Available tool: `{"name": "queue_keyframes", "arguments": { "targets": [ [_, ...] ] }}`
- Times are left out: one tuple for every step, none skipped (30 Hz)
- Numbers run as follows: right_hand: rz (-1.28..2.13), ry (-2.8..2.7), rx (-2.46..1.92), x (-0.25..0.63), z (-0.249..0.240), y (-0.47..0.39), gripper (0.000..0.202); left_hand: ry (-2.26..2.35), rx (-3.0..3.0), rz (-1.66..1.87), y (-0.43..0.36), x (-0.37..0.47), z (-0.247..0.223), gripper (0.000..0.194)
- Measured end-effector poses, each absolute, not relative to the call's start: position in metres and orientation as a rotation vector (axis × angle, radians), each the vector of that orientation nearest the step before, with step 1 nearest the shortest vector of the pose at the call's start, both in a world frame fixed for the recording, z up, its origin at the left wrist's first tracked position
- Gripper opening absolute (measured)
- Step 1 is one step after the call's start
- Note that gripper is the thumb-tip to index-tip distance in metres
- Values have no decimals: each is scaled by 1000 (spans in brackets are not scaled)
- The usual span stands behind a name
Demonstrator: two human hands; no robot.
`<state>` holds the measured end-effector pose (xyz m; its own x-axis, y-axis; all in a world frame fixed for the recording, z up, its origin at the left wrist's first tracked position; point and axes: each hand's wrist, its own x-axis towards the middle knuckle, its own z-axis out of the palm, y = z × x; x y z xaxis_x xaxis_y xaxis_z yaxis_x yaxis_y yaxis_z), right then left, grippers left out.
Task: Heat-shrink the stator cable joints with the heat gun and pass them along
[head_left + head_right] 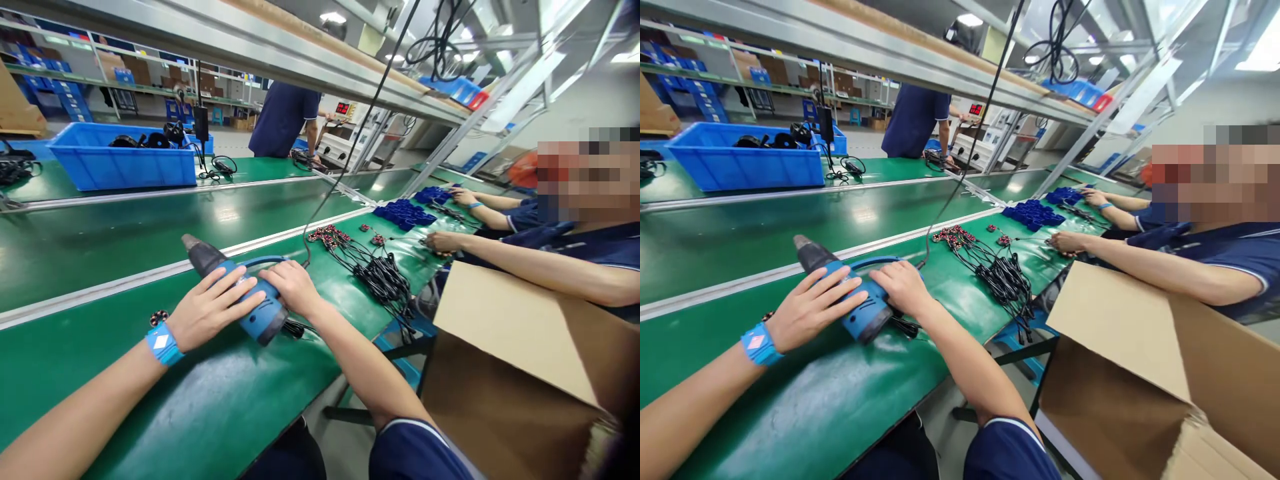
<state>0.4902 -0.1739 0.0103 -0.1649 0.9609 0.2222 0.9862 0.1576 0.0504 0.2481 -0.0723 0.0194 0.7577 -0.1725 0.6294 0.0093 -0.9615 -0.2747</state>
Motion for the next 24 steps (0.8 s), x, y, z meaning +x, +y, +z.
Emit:
{"name": "queue_keyframes", "arguments": {
  "targets": [
    [-283,-2244,-2010,501,6,-165,37,54,-2726,-1012,-77,252,17,44],
    [-296,-2211,-2063,512,0,-157,36,-14,-2757,-1030,-83,251,14,45],
    [-309,-2178,-2104,524,-5,-150,37,-65,-2786,-1054,-89,248,11,46],
    [-315,-2147,-2149,536,-11,-144,39,-109,-2813,-1086,-95,241,6,47],
    [-317,-2118,-2193,547,-16,-139,41,-167,-2835,-1122,-99,231,1,46],
    [-314,-2094,-2232,558,-21,-135,43,-237,-2846,-1153,-101,219,-5,43],
    [-307,-2076,-2263,567,-25,-132,45,-321,-2842,-1175,-100,206,-12,38],
    [-296,-2065,-2285,574,-28,-131,46,-414,-2825,-1178,-97,192,-19,33],
    [-284,-2062,-2299,579,-30,-131,48,-506,-2802,-1154,-92,178,-27,29],
    [-272,-2064,-2304,583,-30,-133,52,-592,-2781,-1104,-86,165,-35,28],
    [-264,-2068,-2303,584,-28,-136,56,-675,-2767,-1037,-80,153,-42,28],
    [-262,-2069,-2296,583,-26,-141,60,-753,-2765,-968,-76,142,-48,30],
    [-266,-2062,-2286,579,-22,-146,64,-831,-2775,-908,-74,133,-53,31],
    [-274,-2048,-2274,571,-17,-152,67,-903,-2798,-859,-74,126,-56,32],
    [-287,-2029,-2262,560,-12,-158,67,-968,-2833,-818,-75,121,-59,32],
    [-283,-2017,-2227,546,-7,-163,63,-1016,-2878,-783,-77,119,-60,31],
    [-250,-2022,-2162,529,-2,-167,57,-1051,-2929,-751,-80,119,-61,31],
    [-177,-2050,-2057,509,2,-169,50,-1073,-2978,-721,-82,120,-62,30],
    [-45,-2096,-1894,487,4,-170,44,-1091,-3018,-695,-84,122,-62,30],
    [100,-2154,-1740,464,5,-170,39,-1110,-3045,-675,-85,124,-63,30],
    [230,-2220,-1616,441,3,-168,35,-1130,-3057,-665,-85,126,-65,29],
    [328,-2276,-1530,420,0,-164,34,-1151,-3057,-662,-84,127,-66,29],
    [387,-2325,-1485,402,-6,-160,36,-1173,-3051,-662,-84,128,-67,29],
    [412,-2350,-1464,387,-13,-155,40,-1187,-3046,-663,-83,128,-68,29]
  ]
}}
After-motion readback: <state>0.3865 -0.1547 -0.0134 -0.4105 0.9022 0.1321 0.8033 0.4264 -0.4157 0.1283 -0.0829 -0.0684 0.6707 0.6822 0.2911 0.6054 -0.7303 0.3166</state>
